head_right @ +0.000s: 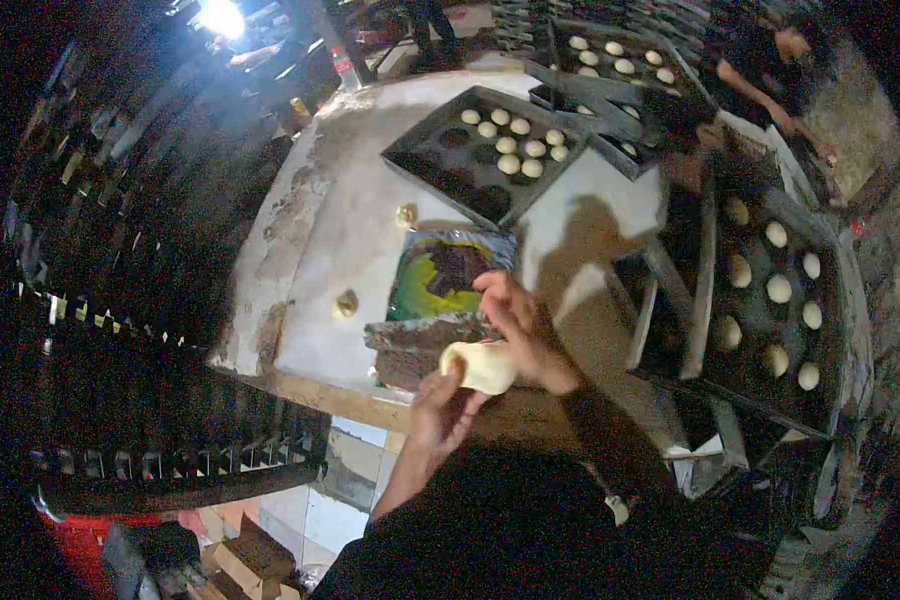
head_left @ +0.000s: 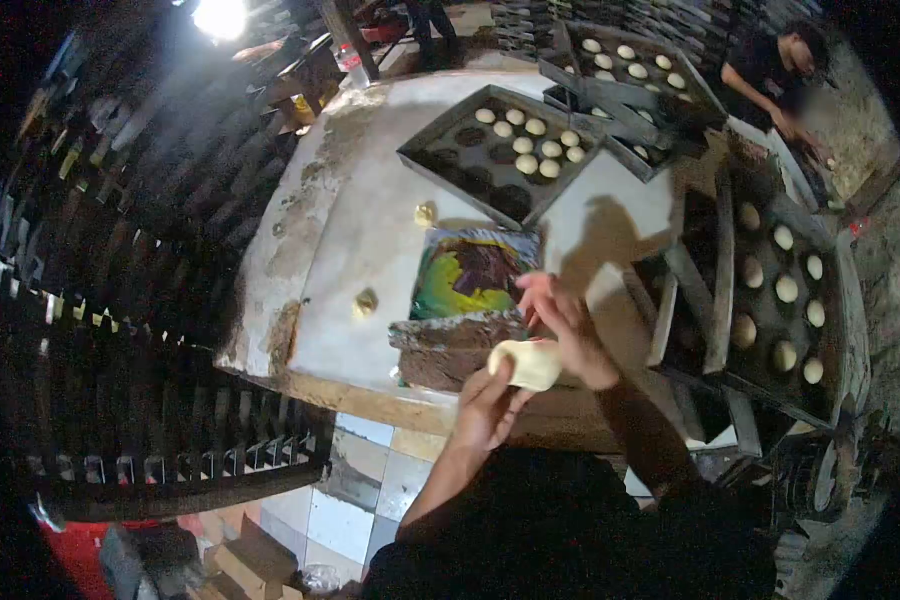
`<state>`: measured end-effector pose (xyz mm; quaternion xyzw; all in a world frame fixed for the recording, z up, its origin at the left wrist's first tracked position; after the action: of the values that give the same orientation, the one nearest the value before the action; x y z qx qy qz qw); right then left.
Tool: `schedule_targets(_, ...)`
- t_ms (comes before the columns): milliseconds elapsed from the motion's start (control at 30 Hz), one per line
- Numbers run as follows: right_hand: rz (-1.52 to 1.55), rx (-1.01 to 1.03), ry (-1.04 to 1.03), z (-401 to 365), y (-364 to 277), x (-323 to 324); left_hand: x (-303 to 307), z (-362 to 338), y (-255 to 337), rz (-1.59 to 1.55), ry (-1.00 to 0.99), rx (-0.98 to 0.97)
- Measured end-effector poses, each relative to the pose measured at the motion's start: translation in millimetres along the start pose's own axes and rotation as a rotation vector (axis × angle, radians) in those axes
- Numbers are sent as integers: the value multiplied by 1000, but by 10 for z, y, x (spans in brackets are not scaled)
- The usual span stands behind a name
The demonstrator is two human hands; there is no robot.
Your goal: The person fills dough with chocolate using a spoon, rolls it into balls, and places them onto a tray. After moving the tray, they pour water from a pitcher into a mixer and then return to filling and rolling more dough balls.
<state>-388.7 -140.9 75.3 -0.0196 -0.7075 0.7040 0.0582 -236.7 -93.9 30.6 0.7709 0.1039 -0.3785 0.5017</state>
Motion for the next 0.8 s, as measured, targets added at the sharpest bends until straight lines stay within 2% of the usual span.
schedule_targets(33, 143, -31, 72, 480, 335, 0, -12, -48, 335, 0, 138, -83)
schedule_targets(67, 189, -127, 159, 969, 633, 141, 70, -37, 570, -31, 65, -134)
schedule_targets(100, -117, -351, 269, 1454, 935, 398, 211, -84, 813, -58, -10, -183)
schedule_targets(133, -199, -343, 574, 1862, 1364, 665, 574, -148, 918, 23, 101, -161)
schedule_targets(167, -124, -549, 520, 2138, 1627, 812, 973, -207, 994, 107, 209, -146)
schedule_targets(200, -179, -600, 505, 2402, 1944, 935, 1180, -224, 1138, 69, 181, -229)
schedule_targets(233, -300, -571, 494, 2658, 2282, 1062, 1352, -212, 1298, 30, 149, -313)
schedule_targets(300, -718, -272, 513, 3160, 2918, 1300, 1513, -282, 1664, 77, 292, -425)
schedule_targets(333, -852, -144, 558, 3307, 3127, 1372, 1753, -325, 1725, 113, 366, -418)
schedule_targets(367, -713, -379, 553, 3327, 3125, 1388, 2032, -423, 1761, 143, 447, -399)
schedule_targets(433, -428, -849, 533, 2930, 2722, 1226, 2729, -673, 1696, 231, 721, -308)
schedule_targets(500, -291, -734, 624, 2598, 1674, 637, 2775, -628, 1789, 35, 592, -497)
schedule_targets(533, 33, -643, 576, 2734, 1883, 629, 2840, -615, 1794, -38, 596, -532)
schedule_targets(567, 118, -635, 682, 2817, 2094, 677, 3175, -643, 1645, -84, 663, -532)
schedule_targets(600, 202, -616, 789, 2790, 1899, 503, 3219, -568, 1645, -93, 630, -547)
schedule_targets(633, 421, -555, 825, 2837, 1943, 426, 3228, -509, 1659, -97, 596, -564)
schedule_targets(700, 547, -543, 845, 2794, 1462, 45, 3200, -395, 1700, -107, 546, -590)
schedule_targets(800, 828, -335, 680, 2773, 976, -225, 2958, -257, 1897, -81, 504, -614)
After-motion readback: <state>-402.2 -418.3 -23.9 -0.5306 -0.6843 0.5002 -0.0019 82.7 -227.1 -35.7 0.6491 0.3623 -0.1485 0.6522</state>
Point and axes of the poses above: each hand's wrist, its own z-axis towards the middle knuckle, its own x-axis out of the back of the hand, y = z × x, the point moved 7 cm from there along z, towards the middle knuckle, and after that the axes turned 10 degrees about -x, right-handed, at the moved point
